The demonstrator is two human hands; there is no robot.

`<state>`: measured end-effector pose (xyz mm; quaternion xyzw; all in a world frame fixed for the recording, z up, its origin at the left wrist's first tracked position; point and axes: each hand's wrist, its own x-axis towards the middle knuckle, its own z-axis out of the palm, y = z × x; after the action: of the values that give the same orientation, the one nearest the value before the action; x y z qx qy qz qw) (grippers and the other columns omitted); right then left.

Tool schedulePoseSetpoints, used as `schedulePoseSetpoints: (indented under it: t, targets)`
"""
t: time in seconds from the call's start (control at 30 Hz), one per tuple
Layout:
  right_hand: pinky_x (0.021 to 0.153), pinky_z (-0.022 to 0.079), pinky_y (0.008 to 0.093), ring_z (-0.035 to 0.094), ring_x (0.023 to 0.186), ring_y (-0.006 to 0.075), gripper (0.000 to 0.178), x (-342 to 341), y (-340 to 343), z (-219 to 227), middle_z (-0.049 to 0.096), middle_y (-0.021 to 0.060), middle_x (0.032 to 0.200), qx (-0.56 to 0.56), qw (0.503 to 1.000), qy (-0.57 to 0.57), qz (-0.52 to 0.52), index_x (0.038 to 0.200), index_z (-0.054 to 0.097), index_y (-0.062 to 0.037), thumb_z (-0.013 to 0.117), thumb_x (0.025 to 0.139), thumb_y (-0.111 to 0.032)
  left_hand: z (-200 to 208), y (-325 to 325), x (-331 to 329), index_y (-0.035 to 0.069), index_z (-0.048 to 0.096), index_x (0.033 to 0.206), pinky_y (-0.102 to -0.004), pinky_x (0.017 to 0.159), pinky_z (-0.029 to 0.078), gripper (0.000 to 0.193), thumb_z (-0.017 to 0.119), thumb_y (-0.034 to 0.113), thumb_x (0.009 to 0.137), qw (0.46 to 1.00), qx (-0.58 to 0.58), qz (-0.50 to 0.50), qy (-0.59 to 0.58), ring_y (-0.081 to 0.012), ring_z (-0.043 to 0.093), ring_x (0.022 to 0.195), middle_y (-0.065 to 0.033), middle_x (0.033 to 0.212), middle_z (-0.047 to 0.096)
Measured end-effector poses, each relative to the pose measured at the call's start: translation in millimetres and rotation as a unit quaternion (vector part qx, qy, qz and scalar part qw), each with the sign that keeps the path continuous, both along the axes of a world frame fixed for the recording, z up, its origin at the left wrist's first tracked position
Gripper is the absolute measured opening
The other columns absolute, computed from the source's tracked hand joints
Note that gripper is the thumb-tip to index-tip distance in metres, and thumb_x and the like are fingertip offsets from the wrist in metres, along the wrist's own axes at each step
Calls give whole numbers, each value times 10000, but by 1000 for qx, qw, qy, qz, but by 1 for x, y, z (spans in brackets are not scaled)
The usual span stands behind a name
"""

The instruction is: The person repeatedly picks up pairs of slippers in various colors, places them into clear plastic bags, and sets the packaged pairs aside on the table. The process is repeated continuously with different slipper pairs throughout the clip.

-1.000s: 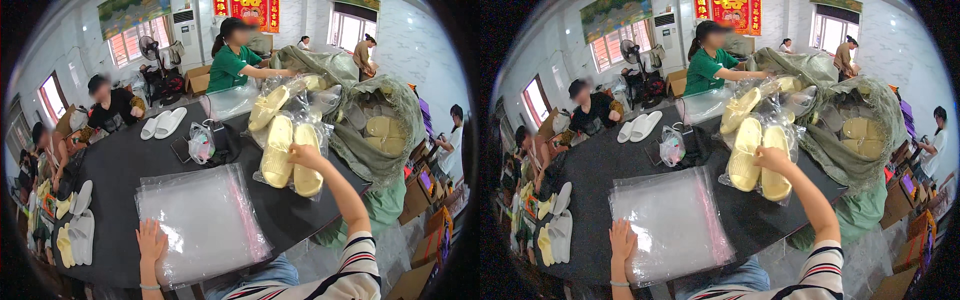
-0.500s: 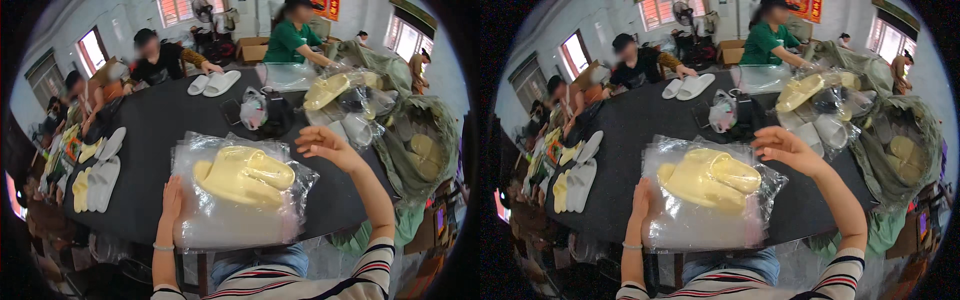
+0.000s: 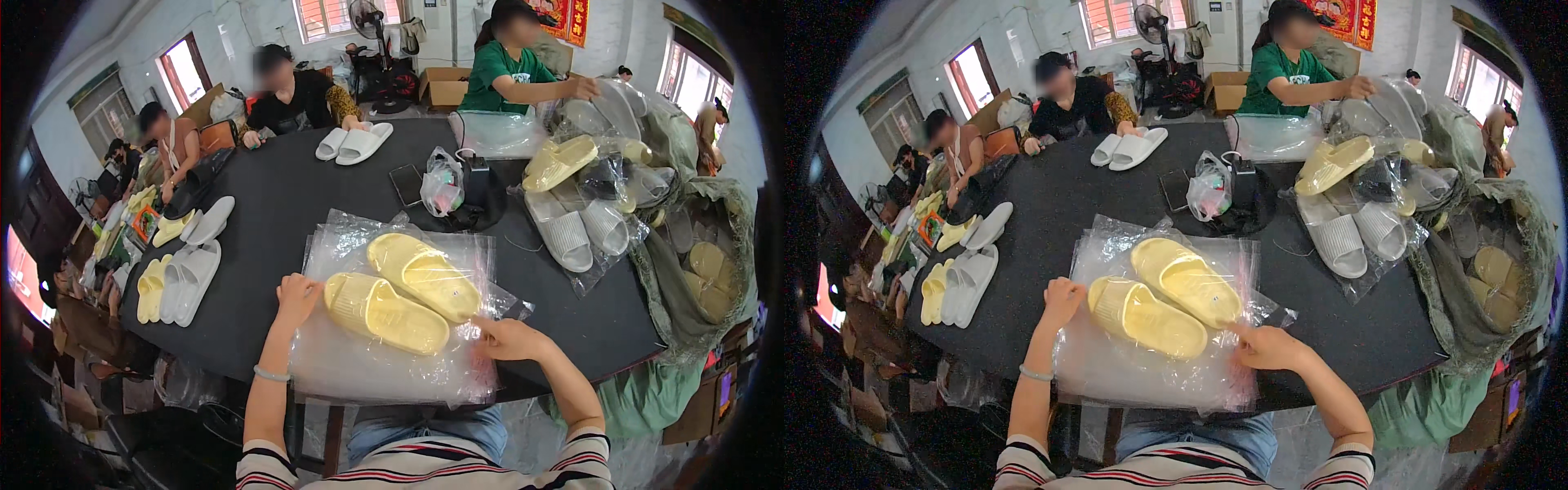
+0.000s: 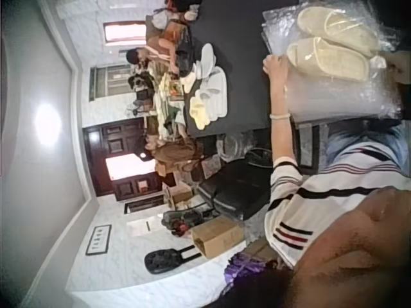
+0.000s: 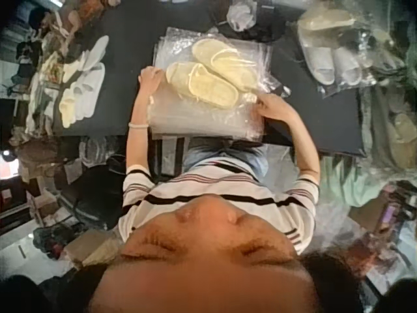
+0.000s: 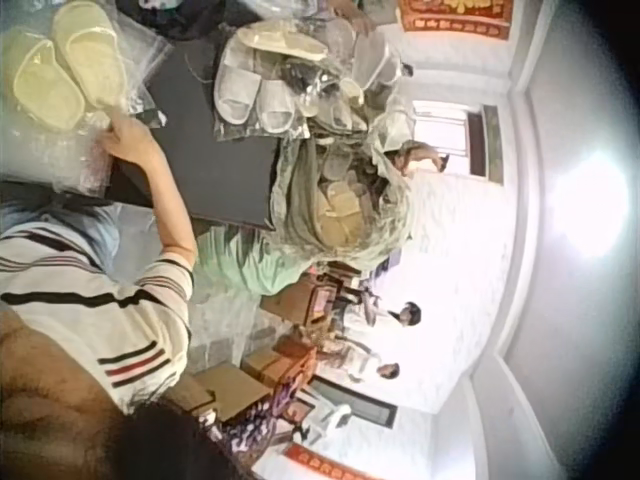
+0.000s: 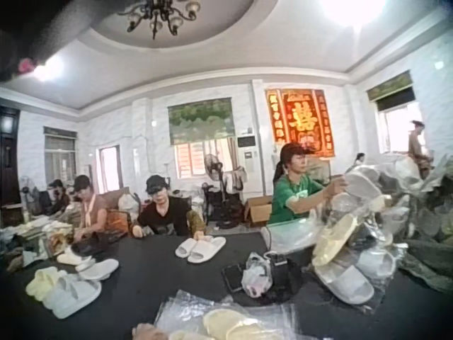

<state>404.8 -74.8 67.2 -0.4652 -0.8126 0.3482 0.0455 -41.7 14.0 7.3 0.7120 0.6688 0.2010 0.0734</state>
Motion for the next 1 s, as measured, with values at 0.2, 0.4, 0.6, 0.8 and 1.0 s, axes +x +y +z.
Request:
schedulePoseSetpoints:
  t: [0.2, 0.4, 0.6, 0.8, 1.0]
  targets:
    - [801, 496, 319, 589, 1033, 217, 839, -12, 6, -46, 573, 152, 1269, 228, 901, 364, -58, 1518, 280, -114, 753, 826, -169, -26, 23, -14, 24, 644, 898, -354, 660, 435, 220, 642, 244, 889, 967, -30, -43, -249, -195, 554, 711, -63, 762, 592]
    - [1060, 390, 427, 464, 1297, 342, 617, -15, 23, -41, 500, 182, 1378, 255, 950, 175, 40, 1338, 489, -36, 745, 801, -202, 48, -82, 4, 7, 540, 1065, -291, 689, 444, 253, 665, 75, 856, 918, -100, -42, -381, -126, 527, 761, -45, 785, 537]
    - [1104, 325, 442, 388, 1355, 351, 572, -70, 32, -34, 455, 164, 1431, 280, 952, 59, 109, 1303, 540, -58, 700, 821, -321, 41, -95, 6, 18, 529, 1236, -374, 863, 457, 418, 647, 3, 836, 976, 35, -135, -170, -271, 567, 1000, -132, 1062, 582]
    - [1072, 337, 452, 393, 1334, 351, 467, -127, 52, -11, 459, 161, 1412, 227, 957, 16, 178, 1277, 586, -167, 649, 832, -290, 8, -52, 40, 20, 448, 1392, -384, 1135, 295, 443, 501, 128, 966, 948, -12, -246, -202, -311, 415, 1345, -169, 1439, 450]
    - [1035, 351, 431, 497, 1218, 311, 466, -112, 69, -37, 574, 135, 1252, 283, 940, 33, 187, 1287, 595, -156, 608, 833, -257, -27, -48, 38, -14, 377, 1433, -413, 1139, 287, 501, 442, 214, 992, 951, 7, -213, -225, -359, 403, 1345, -227, 1446, 425]
